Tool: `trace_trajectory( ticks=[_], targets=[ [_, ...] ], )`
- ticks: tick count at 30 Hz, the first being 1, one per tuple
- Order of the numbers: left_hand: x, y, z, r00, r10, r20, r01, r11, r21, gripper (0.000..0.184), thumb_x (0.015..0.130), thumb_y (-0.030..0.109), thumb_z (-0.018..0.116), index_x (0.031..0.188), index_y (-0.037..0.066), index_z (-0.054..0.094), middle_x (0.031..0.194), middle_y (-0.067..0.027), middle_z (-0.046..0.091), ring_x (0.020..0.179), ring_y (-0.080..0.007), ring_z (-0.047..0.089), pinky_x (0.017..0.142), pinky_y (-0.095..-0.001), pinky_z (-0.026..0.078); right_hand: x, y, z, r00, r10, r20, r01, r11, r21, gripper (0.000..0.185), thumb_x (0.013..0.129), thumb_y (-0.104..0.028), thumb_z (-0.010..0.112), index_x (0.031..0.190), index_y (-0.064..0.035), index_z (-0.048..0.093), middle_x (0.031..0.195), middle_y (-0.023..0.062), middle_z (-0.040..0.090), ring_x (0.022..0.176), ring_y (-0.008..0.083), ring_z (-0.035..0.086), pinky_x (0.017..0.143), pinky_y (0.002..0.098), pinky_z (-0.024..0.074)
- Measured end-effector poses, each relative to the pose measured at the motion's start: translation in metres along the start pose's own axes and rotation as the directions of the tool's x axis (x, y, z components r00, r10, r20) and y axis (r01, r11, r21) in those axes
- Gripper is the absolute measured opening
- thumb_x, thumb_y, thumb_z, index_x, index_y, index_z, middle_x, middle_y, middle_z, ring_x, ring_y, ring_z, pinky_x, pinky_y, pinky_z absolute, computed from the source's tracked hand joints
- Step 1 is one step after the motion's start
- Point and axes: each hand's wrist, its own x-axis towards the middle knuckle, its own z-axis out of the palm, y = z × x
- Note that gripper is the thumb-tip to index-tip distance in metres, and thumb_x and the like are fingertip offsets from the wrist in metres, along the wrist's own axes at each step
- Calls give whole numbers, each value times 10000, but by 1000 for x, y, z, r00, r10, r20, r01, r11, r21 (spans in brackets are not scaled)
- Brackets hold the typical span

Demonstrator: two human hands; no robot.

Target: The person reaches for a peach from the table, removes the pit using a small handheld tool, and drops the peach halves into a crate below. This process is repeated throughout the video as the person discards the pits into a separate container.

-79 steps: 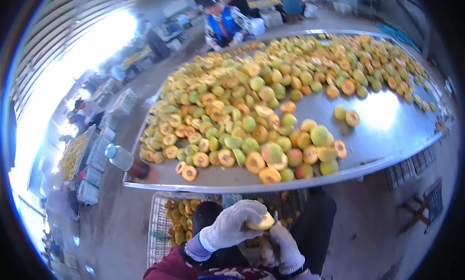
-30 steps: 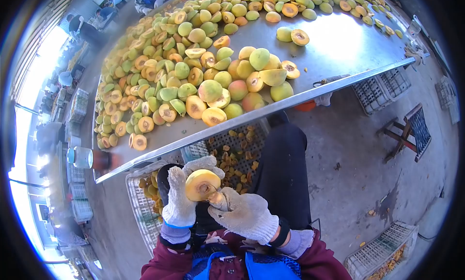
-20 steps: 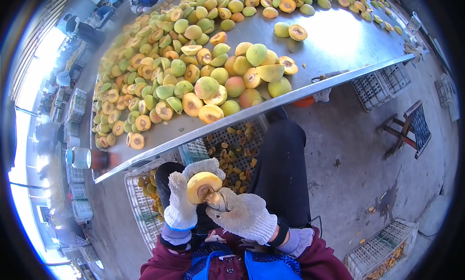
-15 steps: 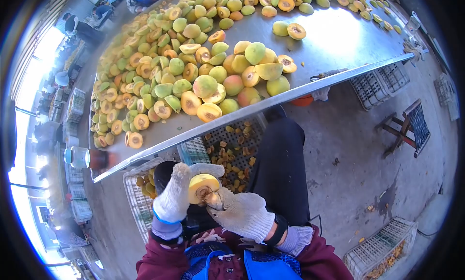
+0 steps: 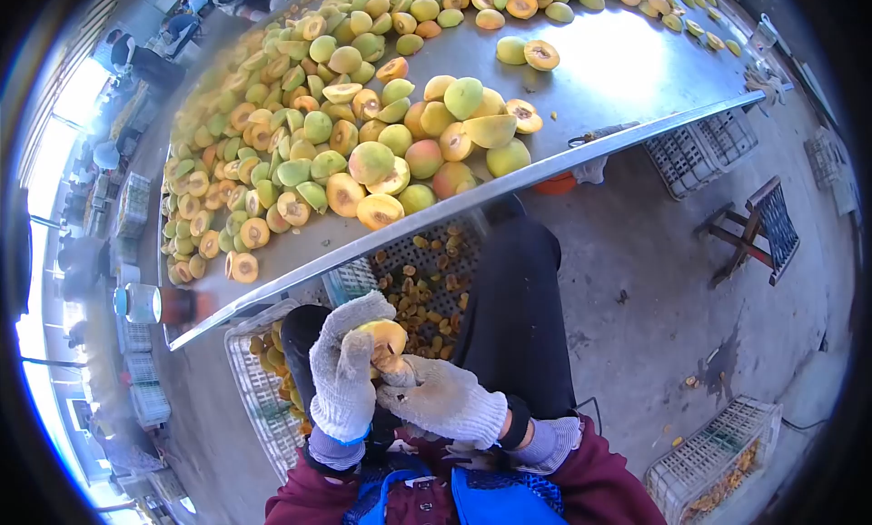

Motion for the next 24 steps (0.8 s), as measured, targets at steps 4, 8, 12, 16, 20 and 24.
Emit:
trace_trajectory(
  ticks=[4,8,12,16,20,24],
  targets=[
    [8,4,-2,959,272,86,-285,909,306,275,882,124,650,1137,22,639,1072,-165,680,915,-266,695,788,-317,539,-1,-5,-12,950,153,273,-247,902,354,271,857,-306,688,1019,-99,622,725,21,642,626,121,625,571,280,491],
    [16,20,-2,970,98,222,-176,915,363,271,913,145,618,1129,-17,643,1008,-123,693,898,-155,653,815,-300,518,-1,1,-16,886,107,452,-351,792,499,196,852,-254,697,936,-96,616,659,8,598,528,87,563,464,231,438],
    [19,24,-4,952,-7,307,-108,928,356,233,892,55,630,1112,-16,658,988,-116,709,858,-136,665,766,-279,529,8,32,-15,757,52,652,-518,656,549,166,847,-207,693,917,-81,610,685,13,596,537,78,544,480,221,440],
    [25,37,0,908,-23,418,-168,895,414,240,884,51,638,1110,-25,659,982,-118,716,846,-143,674,752,-277,536,4,32,-3,833,-222,507,-310,572,759,176,818,-175,699,859,-33,604,678,29,580,542,90,529,486,230,424],
    [30,26,-4,866,94,490,-156,984,87,256,880,104,638,1079,-56,659,971,-153,710,815,-194,690,745,-298,545,3,39,-4,783,-435,445,-262,419,869,200,828,-168,693,916,-23,586,823,54,603,759,140,585,724,266,488],
    [10,10,3,930,13,366,78,970,-232,456,901,359,609,1055,-69,644,956,-208,685,784,-252,686,730,-340,559,-1,34,-4,781,-432,450,-269,418,868,224,830,-195,702,910,-19,589,837,60,605,746,140,582,699,258,482]
  ],
)
